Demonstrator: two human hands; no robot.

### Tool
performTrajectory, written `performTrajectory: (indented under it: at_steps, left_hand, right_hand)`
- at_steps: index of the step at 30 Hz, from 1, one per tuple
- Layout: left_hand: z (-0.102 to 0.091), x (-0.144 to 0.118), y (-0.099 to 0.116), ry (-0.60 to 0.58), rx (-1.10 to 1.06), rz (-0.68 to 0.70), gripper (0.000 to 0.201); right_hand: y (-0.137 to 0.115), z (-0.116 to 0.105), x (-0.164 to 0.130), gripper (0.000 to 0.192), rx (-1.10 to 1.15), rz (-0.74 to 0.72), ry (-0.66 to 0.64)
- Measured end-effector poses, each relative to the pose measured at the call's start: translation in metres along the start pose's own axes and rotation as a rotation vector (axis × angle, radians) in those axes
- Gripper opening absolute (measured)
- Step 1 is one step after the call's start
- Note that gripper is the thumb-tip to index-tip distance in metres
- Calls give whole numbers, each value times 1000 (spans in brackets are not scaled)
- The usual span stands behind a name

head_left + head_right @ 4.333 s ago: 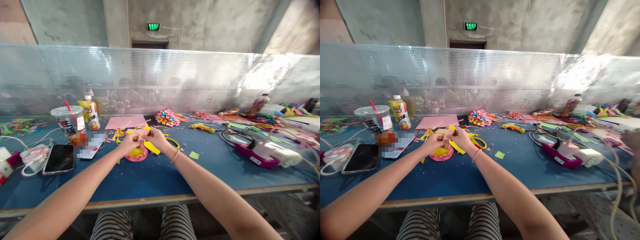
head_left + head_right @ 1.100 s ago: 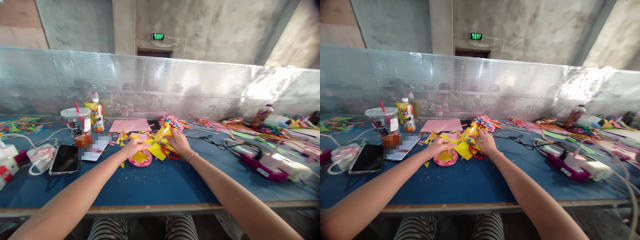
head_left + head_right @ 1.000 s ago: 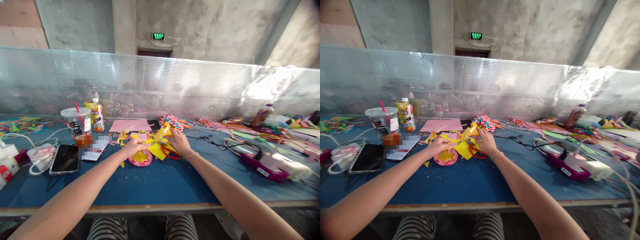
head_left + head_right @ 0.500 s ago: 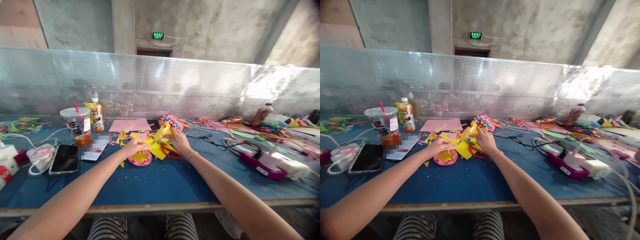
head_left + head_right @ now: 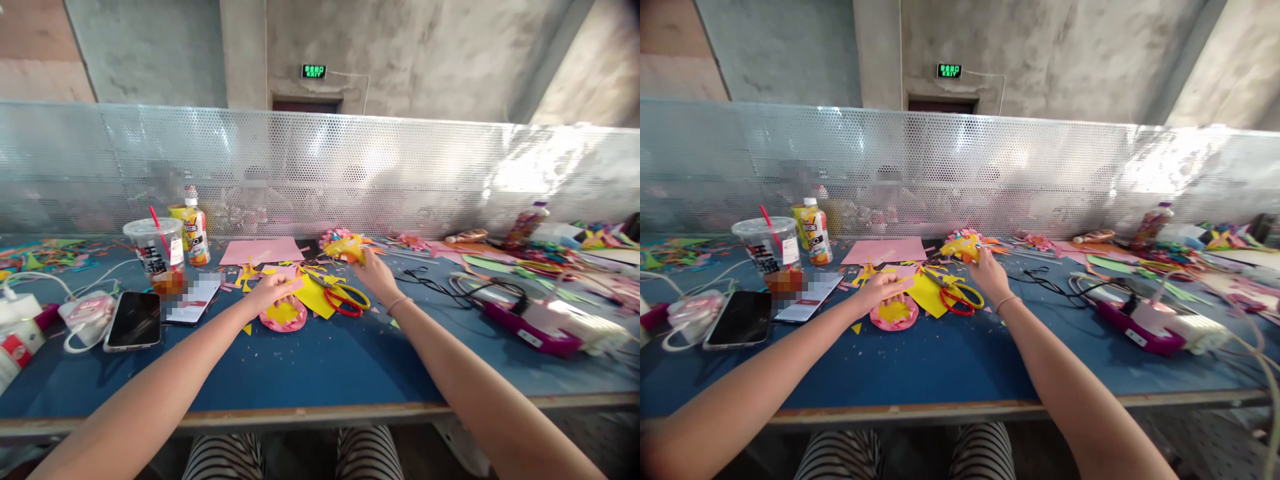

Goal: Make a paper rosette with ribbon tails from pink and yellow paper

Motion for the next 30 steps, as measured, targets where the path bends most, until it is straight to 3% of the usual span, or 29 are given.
performTrajectory:
  at_steps: [4, 7, 16, 19, 21, 23, 24, 27, 30]
  left_hand:
    - [-7, 2, -3, 98, -102, 17, 29]
    - [-10, 1, -7, 141, -179, -19, 26]
    - [-27, 4, -11, 269, -354, 44, 21]
    - [-30, 5, -11, 302, -384, 45, 22]
    - [-31, 5, -13, 319, -395, 32, 26]
    - [-36, 5, -15, 371, -383, 21, 28]
    - [-39, 4, -16, 402, -377, 18, 29]
    - [-42, 3, -17, 442, -389, 28, 30]
    - [-41, 3, -14, 430, -379, 41, 30]
  right_hand:
    - [54, -1, 10, 45, -61, 201, -88]
    - [78, 7, 10, 43, -107, 280, -193]
    - [85, 20, 0, 38, -199, 335, -366]
    - [91, 11, 1, 36, -247, 361, -311]
    - [73, -3, 5, 33, -235, 276, -179]
    - [32, -13, 5, 28, -97, 95, -71]
    - [6, -13, 1, 26, 23, -10, -85]
    - [-72, 7, -24, 38, 377, -176, -314]
    - [-135, 26, -52, 35, 592, -230, -509]
Point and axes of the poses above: each hand's wrist, its own x-axis towards the middle knuckle, its own z-axis out of the palm, y = z × x, the point moved 10 cm from there along x, towards the middle knuckle, and after that the axes turned 4 degrees about z, right-handed, at the moved point
